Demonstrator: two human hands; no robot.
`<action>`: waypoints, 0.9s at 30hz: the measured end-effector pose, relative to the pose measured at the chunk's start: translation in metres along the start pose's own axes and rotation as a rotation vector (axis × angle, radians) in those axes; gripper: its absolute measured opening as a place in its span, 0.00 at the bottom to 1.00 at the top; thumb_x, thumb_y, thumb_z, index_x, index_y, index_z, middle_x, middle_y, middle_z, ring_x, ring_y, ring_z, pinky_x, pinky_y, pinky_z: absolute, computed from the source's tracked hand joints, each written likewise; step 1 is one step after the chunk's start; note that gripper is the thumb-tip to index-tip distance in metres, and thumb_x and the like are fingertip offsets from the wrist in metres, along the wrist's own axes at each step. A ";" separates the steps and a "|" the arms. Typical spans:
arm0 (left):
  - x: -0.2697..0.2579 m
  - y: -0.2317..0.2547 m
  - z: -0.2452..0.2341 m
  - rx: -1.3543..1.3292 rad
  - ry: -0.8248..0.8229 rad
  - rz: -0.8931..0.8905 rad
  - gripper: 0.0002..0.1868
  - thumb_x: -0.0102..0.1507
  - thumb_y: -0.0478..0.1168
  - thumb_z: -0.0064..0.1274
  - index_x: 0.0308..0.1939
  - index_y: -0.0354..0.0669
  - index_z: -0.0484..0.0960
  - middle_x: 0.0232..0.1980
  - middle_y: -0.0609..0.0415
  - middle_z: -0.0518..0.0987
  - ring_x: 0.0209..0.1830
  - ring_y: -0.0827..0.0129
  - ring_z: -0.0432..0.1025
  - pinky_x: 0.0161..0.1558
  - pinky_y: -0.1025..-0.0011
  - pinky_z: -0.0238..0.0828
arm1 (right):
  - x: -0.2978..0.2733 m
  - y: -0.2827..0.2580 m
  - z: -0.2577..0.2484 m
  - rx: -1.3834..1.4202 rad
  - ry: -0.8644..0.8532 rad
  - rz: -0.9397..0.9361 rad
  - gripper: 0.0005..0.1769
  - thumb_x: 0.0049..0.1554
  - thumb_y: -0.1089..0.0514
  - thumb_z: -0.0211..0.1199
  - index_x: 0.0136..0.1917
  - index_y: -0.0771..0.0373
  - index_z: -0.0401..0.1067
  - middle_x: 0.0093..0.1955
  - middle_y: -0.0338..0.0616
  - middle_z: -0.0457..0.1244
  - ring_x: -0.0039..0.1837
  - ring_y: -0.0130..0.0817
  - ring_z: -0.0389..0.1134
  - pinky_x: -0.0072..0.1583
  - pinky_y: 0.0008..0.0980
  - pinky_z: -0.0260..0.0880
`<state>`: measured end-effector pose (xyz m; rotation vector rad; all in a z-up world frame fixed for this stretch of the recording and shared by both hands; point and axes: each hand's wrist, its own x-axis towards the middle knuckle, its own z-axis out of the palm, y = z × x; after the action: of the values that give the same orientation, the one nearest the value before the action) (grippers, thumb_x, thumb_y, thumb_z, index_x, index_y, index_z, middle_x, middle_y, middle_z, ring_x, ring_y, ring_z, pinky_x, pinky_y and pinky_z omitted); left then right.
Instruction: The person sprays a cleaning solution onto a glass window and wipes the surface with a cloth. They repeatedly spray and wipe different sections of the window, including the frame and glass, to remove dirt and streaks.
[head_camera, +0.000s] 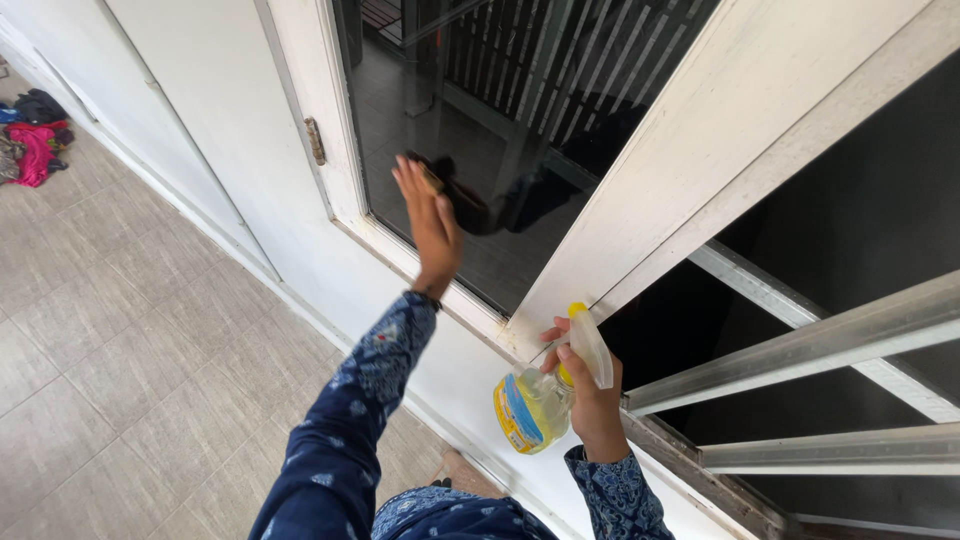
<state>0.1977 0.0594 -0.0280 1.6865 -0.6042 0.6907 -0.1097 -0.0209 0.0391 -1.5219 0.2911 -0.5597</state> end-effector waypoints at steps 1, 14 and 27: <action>-0.014 0.009 0.004 -0.010 -0.026 -0.003 0.31 0.78 0.50 0.25 0.83 0.41 0.44 0.86 0.41 0.37 0.86 0.44 0.31 0.82 0.43 0.38 | -0.001 -0.001 -0.001 -0.006 0.009 0.002 0.25 0.57 0.53 0.57 0.64 0.67 0.71 0.52 0.48 0.68 0.43 0.27 0.67 0.52 0.31 0.70; 0.045 0.106 0.011 -0.004 -0.195 0.582 0.28 0.74 0.37 0.42 0.78 0.38 0.57 0.82 0.38 0.51 0.86 0.43 0.40 0.83 0.43 0.37 | -0.012 0.009 -0.008 0.090 0.094 0.018 0.22 0.57 0.57 0.58 0.63 0.69 0.71 0.52 0.50 0.68 0.43 0.29 0.67 0.50 0.30 0.70; -0.008 0.037 0.013 -0.051 0.036 -0.022 0.33 0.78 0.54 0.24 0.84 0.46 0.44 0.88 0.46 0.34 0.88 0.46 0.25 0.82 0.36 0.18 | -0.027 0.024 -0.030 0.076 0.224 0.055 0.24 0.56 0.55 0.59 0.63 0.68 0.72 0.51 0.49 0.69 0.42 0.30 0.68 0.48 0.31 0.71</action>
<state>0.1677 0.0394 -0.0115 1.6279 -0.5727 0.6828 -0.1434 -0.0335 0.0093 -1.3753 0.4774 -0.6907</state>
